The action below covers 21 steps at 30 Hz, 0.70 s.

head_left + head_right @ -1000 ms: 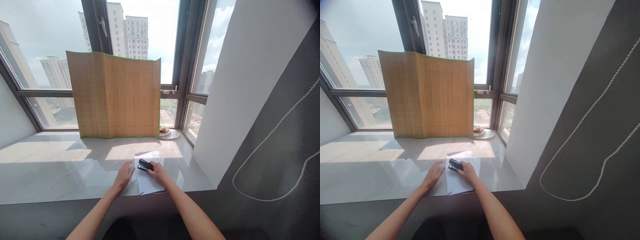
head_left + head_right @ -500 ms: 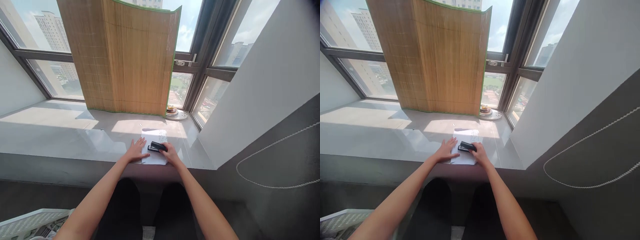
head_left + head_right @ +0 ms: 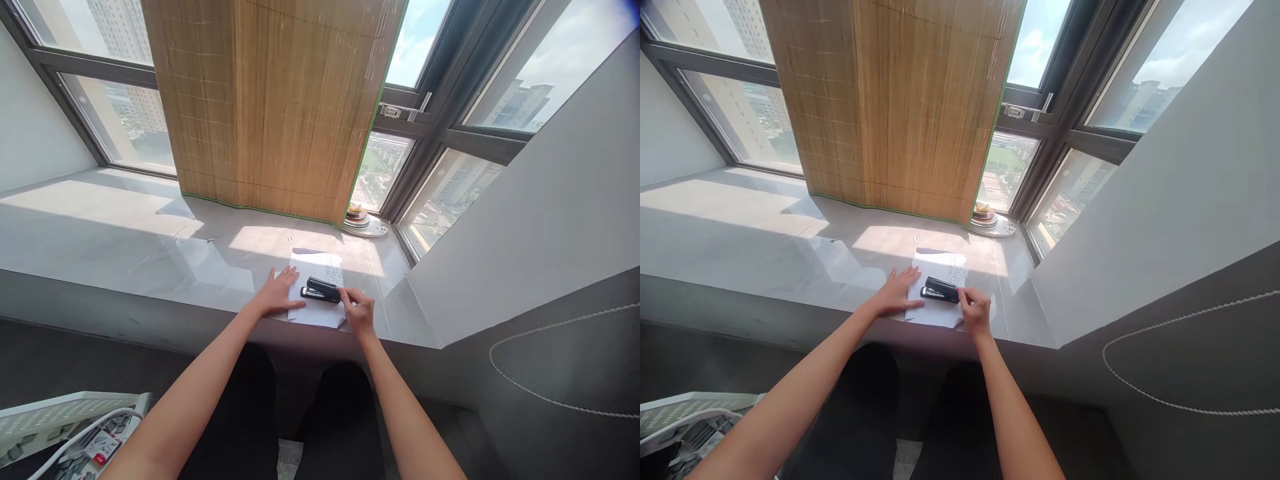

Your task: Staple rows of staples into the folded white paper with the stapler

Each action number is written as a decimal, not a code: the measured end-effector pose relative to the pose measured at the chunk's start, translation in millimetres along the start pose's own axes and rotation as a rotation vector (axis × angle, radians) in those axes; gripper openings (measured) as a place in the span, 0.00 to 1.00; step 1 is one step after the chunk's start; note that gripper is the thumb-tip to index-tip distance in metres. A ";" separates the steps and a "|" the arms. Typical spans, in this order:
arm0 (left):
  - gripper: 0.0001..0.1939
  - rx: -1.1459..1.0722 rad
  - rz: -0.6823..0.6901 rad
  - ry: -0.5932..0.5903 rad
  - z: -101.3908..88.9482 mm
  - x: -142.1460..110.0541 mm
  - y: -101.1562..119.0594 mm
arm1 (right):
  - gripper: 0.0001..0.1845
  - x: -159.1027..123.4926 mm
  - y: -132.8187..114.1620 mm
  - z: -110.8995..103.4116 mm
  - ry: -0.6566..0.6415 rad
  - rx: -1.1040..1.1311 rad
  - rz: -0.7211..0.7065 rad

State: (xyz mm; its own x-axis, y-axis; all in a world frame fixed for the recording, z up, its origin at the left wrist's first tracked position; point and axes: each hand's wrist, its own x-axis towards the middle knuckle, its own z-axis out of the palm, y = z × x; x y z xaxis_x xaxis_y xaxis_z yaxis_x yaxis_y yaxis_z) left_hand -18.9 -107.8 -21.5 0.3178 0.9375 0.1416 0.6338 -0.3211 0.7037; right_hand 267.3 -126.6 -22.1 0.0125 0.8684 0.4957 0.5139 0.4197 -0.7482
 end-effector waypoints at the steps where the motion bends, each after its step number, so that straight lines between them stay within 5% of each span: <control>1: 0.50 -0.023 -0.006 0.017 0.6 0.3 -0.5 | 0.24 1.6 1.1 1.5 0.005 0.000 0.033; 7: 0.53 -0.191 0.008 0.148 5.3 1.1 -8.2 | 0.29 3.9 5.8 2.5 0.024 -0.050 0.118; 11: 0.45 -0.307 -0.019 0.168 2.6 1.6 -7.7 | 0.23 11.1 -2.0 -2.0 0.032 -0.051 0.042; 14: 0.33 -0.458 -0.038 0.233 -3.2 1.2 0.3 | 0.24 24.5 -10.2 3.7 -0.160 -0.046 -0.075; 18: 0.18 -0.808 -0.054 0.521 -8.4 -2.6 15.1 | 0.17 37.5 -21.7 21.2 -0.454 -0.133 -0.106; 21: 0.19 -1.282 -0.239 0.749 -8.4 -8.8 23.0 | 0.10 35.5 -42.5 27.9 -0.322 -0.166 -0.104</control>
State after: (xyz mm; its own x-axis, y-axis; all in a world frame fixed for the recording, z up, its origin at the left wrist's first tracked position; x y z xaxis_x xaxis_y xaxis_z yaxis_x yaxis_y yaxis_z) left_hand -13.1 -122.3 -0.8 -0.3765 0.9260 -0.0270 -0.5382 -0.1949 0.8200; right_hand 221.9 -106.2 15.0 -0.3036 0.8730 0.3818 0.6307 0.4845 -0.6062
